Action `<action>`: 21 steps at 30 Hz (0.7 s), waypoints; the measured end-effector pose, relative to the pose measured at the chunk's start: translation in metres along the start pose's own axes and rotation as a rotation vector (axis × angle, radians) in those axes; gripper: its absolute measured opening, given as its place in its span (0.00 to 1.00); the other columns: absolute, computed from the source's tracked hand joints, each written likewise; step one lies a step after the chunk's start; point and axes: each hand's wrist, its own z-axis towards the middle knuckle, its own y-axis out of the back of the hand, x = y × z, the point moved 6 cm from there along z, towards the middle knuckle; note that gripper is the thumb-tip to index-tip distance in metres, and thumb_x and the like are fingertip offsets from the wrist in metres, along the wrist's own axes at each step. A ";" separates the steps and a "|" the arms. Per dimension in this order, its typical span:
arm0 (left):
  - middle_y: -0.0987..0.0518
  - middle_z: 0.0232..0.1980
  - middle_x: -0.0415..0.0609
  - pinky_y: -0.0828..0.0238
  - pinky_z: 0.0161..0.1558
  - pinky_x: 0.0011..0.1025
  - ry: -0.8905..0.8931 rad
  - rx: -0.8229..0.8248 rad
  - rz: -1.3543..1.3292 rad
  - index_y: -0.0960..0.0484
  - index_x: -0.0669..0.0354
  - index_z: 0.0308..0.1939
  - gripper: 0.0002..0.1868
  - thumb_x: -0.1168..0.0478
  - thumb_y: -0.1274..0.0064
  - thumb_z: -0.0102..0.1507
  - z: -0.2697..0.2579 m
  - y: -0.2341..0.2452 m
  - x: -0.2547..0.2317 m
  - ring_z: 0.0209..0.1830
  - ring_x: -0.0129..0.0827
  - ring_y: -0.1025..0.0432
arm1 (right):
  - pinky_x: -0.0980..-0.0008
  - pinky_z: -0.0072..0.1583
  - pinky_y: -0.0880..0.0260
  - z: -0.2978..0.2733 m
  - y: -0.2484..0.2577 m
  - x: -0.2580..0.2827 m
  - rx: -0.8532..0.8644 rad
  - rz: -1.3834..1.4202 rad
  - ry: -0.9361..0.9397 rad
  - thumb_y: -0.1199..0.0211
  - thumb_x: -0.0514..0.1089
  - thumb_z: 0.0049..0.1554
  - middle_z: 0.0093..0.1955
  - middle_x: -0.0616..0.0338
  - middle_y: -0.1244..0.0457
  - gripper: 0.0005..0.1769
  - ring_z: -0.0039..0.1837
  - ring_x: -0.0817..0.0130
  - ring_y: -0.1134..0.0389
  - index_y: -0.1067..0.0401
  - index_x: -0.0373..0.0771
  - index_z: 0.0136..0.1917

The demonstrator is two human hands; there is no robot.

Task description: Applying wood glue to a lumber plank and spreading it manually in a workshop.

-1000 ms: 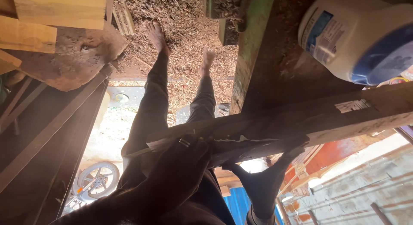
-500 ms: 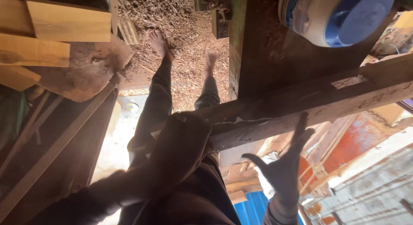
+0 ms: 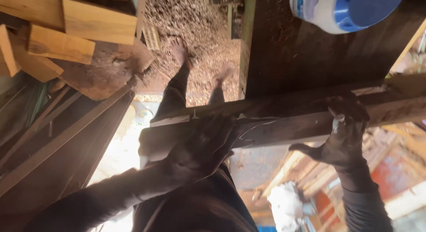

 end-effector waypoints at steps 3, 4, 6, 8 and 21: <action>0.25 0.67 0.60 0.29 0.67 0.47 0.013 -0.103 -0.200 0.23 0.64 0.65 0.25 0.51 0.50 0.70 0.000 -0.002 -0.001 0.69 0.48 0.31 | 0.43 0.74 0.44 -0.003 0.000 -0.008 -0.001 -0.055 0.096 0.34 0.81 0.44 0.68 0.47 0.39 0.76 0.72 0.47 0.41 0.74 0.49 0.86; 0.25 0.67 0.58 0.29 0.68 0.44 -0.019 -0.135 -0.068 0.23 0.63 0.67 0.23 0.54 0.48 0.71 -0.002 -0.004 -0.005 0.69 0.46 0.30 | 0.45 0.73 0.43 -0.005 0.000 -0.010 -0.009 -0.047 0.120 0.34 0.81 0.46 0.67 0.48 0.37 0.75 0.70 0.48 0.39 0.74 0.49 0.86; 0.25 0.67 0.56 0.28 0.68 0.40 -0.048 -0.163 0.084 0.22 0.61 0.69 0.23 0.57 0.45 0.72 -0.001 -0.002 -0.007 0.68 0.43 0.30 | 0.47 0.72 0.42 -0.005 -0.001 -0.014 -0.033 -0.032 0.155 0.35 0.81 0.47 0.65 0.49 0.35 0.74 0.69 0.50 0.38 0.74 0.48 0.86; 0.23 0.65 0.59 0.26 0.64 0.42 -0.049 -0.118 -0.032 0.23 0.64 0.67 0.27 0.53 0.45 0.68 0.005 0.005 -0.004 0.64 0.46 0.27 | 0.50 0.71 0.41 -0.005 0.000 -0.015 -0.091 -0.021 0.183 0.35 0.79 0.49 0.63 0.50 0.32 0.73 0.66 0.51 0.34 0.74 0.47 0.87; 0.23 0.60 0.59 0.29 0.67 0.41 -0.048 -0.016 0.036 0.27 0.67 0.69 0.31 0.49 0.45 0.69 0.017 0.010 -0.015 0.64 0.45 0.29 | 0.50 0.71 0.37 0.010 0.013 -0.002 -0.191 0.058 0.241 0.31 0.74 0.50 0.62 0.47 0.32 0.73 0.61 0.53 0.29 0.74 0.46 0.87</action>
